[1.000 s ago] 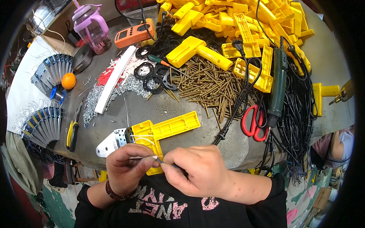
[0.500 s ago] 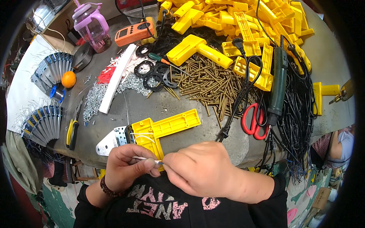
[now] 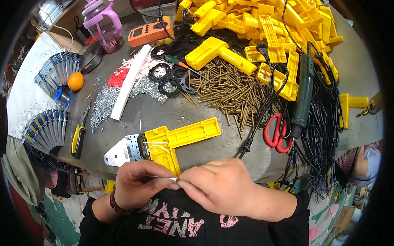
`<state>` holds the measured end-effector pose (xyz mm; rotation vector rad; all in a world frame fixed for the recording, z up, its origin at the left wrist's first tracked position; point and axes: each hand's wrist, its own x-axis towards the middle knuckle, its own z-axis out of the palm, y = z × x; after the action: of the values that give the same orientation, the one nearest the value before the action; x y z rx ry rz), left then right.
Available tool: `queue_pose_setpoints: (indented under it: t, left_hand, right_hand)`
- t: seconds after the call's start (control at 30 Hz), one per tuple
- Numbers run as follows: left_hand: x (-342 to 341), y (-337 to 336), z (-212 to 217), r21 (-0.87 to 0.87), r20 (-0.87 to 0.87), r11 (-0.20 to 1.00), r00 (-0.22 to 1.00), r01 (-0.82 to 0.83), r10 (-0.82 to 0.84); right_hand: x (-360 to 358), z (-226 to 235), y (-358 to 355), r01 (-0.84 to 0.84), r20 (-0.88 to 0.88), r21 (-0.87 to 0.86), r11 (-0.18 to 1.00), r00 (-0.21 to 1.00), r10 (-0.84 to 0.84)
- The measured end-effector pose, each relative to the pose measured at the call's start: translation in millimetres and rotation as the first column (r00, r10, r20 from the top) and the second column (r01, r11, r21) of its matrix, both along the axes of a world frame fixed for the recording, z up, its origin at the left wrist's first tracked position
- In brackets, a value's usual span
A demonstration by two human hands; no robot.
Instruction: Soldering wires and assembling components into a yellow plastic housing for a device.
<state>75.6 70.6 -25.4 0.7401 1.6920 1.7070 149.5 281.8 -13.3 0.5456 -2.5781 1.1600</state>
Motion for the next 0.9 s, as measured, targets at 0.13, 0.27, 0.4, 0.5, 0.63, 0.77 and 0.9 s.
queue_pose_setpoints:
  t: [0.13,0.27,0.4,0.5,0.63,0.77,0.9]
  left_hand:
    - [2,0,-4,-0.107,-0.374,0.992,0.927,-0.064,0.019]
    - [5,3,-5,-0.031,-0.605,0.997,0.795,-0.077,0.043]
    - [9,10,-10,0.042,-0.684,0.999,0.728,-0.024,0.046]
    - [11,12,-13,0.014,-0.698,1.0,0.716,-0.019,0.024]
    - [18,10,-12,0.015,-0.717,0.998,0.696,-0.055,0.049]
    - [22,12,-14,-0.016,-0.674,1.0,0.739,-0.024,0.007]
    - [21,12,-13,-0.03,-0.615,0.999,0.787,0.038,-0.048]
  right_hand:
    - [-1,-2,-1,-0.005,0.045,-0.005,1.0,0.999,0.005]
    - [1,3,-4,-0.01,0.128,-0.038,0.999,0.992,0.015]
    - [9,-2,-3,0.088,0.153,0.065,0.994,0.983,-0.097]
    - [12,-5,-5,0.098,0.146,0.025,0.995,0.984,-0.1]
    - [22,-1,3,0.135,0.151,0.063,0.989,0.978,-0.144]
    - [22,-5,2,0.121,0.332,-0.022,0.992,0.937,-0.107]
    - [34,-23,10,0.199,0.388,-0.167,0.966,0.914,-0.121]
